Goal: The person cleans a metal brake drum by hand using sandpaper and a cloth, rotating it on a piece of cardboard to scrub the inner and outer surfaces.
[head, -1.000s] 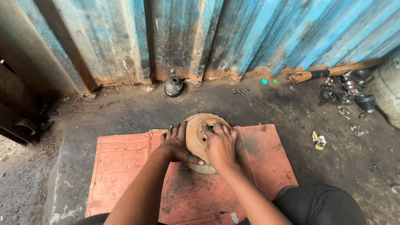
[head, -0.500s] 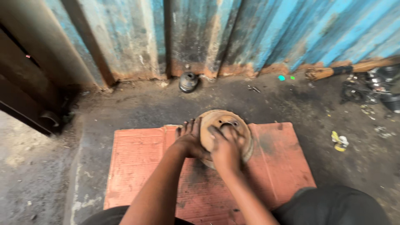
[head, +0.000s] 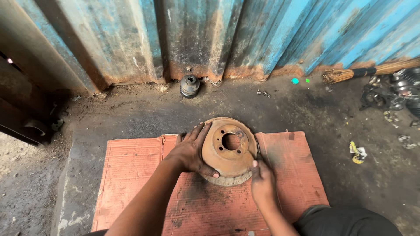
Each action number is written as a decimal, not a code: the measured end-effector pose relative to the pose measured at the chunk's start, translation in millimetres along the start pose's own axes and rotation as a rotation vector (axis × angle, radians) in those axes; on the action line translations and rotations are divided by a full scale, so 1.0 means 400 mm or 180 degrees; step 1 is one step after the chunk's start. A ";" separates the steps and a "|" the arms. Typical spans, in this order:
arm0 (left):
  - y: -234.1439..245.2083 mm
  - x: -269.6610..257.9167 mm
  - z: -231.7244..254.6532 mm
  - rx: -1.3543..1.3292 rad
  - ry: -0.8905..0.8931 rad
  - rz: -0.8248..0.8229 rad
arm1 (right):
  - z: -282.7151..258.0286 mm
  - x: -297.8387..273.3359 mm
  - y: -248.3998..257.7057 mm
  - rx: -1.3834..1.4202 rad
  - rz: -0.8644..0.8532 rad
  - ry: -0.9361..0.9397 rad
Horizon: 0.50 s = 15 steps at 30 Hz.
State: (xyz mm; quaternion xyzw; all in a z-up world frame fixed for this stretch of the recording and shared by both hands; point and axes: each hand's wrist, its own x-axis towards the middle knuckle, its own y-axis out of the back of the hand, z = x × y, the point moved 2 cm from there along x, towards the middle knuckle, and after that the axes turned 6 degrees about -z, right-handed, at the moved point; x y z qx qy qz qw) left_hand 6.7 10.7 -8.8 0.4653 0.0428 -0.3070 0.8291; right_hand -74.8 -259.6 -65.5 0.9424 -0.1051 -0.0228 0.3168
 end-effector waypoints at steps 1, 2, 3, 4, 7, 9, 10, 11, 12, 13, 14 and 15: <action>0.000 -0.004 0.009 0.0011 0.0044 0.0000 | 0.005 0.005 -0.001 0.0069 -0.0062 -0.0081; -0.004 -0.007 0.020 0.0023 0.0085 -0.0010 | 0.021 0.013 0.000 0.0118 -0.0131 -0.0203; -0.007 -0.011 0.035 -0.0006 0.0109 0.0129 | 0.047 0.015 -0.005 0.0181 -0.0198 -0.0400; -0.014 -0.026 0.050 -0.0045 0.0164 0.0268 | 0.073 0.044 -0.004 0.0291 -0.0240 -0.0235; -0.038 -0.071 0.117 -0.0070 0.0576 0.0210 | 0.124 0.150 -0.014 0.1030 -0.0333 0.0025; -0.052 -0.120 0.141 -0.0051 0.0830 -0.0150 | 0.122 0.215 -0.009 0.1982 -0.0481 -0.0201; -0.052 -0.138 0.145 0.0003 0.0856 -0.0404 | 0.112 0.221 -0.009 0.2084 -0.0462 -0.0251; -0.051 -0.151 0.146 0.0055 0.0876 -0.0657 | 0.097 0.223 -0.008 0.2185 -0.0443 -0.0303; -0.047 -0.149 0.151 0.0070 0.1019 -0.0568 | 0.082 0.224 0.003 0.2274 -0.0380 -0.0344; -0.048 -0.144 0.154 0.0084 0.1160 -0.0478 | 0.059 0.216 0.009 0.1709 -0.0074 -0.0140; -0.054 -0.130 0.159 0.0087 0.1253 -0.0398 | 0.036 0.201 0.018 0.1103 0.0265 0.0049; -0.048 -0.111 0.153 0.0286 0.1290 -0.0318 | 0.005 0.187 0.026 0.0488 0.0599 0.0221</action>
